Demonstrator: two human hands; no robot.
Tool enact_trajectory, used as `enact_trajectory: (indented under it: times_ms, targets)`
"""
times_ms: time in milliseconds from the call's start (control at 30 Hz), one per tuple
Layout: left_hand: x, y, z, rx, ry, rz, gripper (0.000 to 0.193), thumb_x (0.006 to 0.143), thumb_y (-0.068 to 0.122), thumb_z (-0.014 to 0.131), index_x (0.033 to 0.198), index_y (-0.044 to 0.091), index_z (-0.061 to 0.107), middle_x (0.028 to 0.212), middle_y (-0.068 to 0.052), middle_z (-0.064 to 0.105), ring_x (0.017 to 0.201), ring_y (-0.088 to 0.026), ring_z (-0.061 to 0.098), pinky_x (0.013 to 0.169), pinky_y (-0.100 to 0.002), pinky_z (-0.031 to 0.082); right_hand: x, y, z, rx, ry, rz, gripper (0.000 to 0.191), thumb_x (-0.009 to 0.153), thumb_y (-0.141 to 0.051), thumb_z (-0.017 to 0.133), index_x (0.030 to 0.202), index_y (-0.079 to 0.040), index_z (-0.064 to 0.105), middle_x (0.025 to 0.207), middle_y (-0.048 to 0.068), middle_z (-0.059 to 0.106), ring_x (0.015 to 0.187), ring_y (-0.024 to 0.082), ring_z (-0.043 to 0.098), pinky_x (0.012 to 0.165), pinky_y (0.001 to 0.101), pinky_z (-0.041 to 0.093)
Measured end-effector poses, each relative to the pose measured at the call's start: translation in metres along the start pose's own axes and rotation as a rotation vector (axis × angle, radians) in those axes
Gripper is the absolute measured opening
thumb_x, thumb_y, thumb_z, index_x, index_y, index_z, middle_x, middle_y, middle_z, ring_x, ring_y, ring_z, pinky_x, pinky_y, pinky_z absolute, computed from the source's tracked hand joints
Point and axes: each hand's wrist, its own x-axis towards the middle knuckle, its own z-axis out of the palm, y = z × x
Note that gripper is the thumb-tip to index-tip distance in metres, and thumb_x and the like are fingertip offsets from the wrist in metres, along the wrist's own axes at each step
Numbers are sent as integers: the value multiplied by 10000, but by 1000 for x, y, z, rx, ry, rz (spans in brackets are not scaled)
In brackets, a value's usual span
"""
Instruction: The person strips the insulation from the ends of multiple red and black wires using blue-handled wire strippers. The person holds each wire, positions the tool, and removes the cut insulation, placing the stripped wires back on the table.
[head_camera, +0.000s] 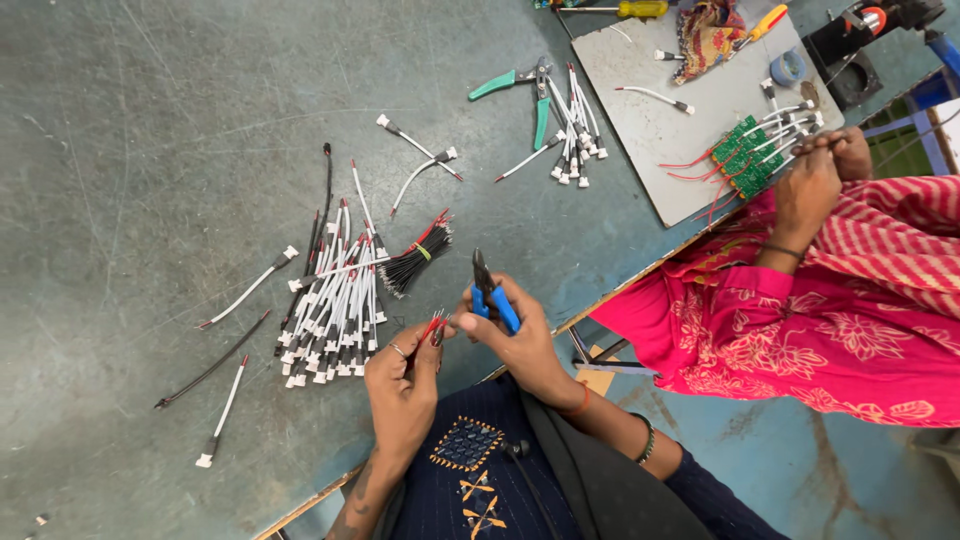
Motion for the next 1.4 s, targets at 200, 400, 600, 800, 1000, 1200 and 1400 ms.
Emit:
enact_trajectory:
  times_ms: [200, 400, 600, 800, 1000, 1200, 1400]
  targets:
    - [-1, 5, -4, -76, 2, -3, 188, 994, 25, 595, 1087, -25, 750, 703, 43, 550, 624, -26, 445, 535, -206, 345, -11, -13, -11, -310, -156, -151, 464, 1039, -372, 633, 1317, -1, 655, 1014, 74, 703, 964, 180, 668, 891, 329, 541]
    - [-3, 7, -6, -83, -27, 6, 177, 1000, 24, 604, 1073, -31, 755, 690, 42, 549, 622, -24, 448, 542, -202, 358, -18, -28, -13, -588, -178, -196, 500, 980, -416, 631, 1271, -10, 665, 989, 113, 720, 890, 221, 725, 800, 329, 550]
    - [-5, 9, -5, -86, -41, 11, 174, 999, 24, 608, 1071, -24, 760, 699, 33, 567, 620, -23, 446, 538, -205, 355, -20, -38, -12, -660, -167, -283, 464, 971, -353, 672, 1272, 1, 669, 1041, 143, 712, 917, 251, 718, 815, 347, 549]
    - [-4, 14, -3, -46, -31, 22, 172, 994, 21, 615, 1067, -18, 766, 690, 26, 584, 605, -23, 450, 523, -208, 354, -19, -39, -11, -685, -127, -255, 425, 904, -289, 728, 1211, 3, 695, 958, 133, 705, 800, 232, 703, 727, 334, 545]
    - [-2, 19, -2, -33, -42, 27, 166, 986, 18, 624, 1069, -17, 764, 706, 17, 604, 607, -25, 461, 518, -211, 360, -18, -40, -14, -711, -119, -270, 404, 878, -249, 755, 1175, 20, 702, 922, 142, 696, 737, 233, 691, 678, 328, 536]
    - [0, 21, -3, 20, -44, 17, 160, 982, 33, 635, 1057, -13, 769, 697, 12, 613, 594, -28, 469, 506, -212, 361, -16, -38, -16, -732, -105, -328, 405, 867, -251, 786, 1137, 39, 702, 919, 146, 711, 737, 235, 696, 659, 323, 532]
    - [0, 17, -5, -22, -47, 2, 174, 995, 38, 621, 1072, -21, 766, 688, 20, 581, 607, -28, 459, 522, -209, 359, -14, -33, -19, -783, -116, -167, 377, 859, -269, 789, 1097, 19, 744, 773, 141, 664, 633, 242, 650, 604, 332, 484]
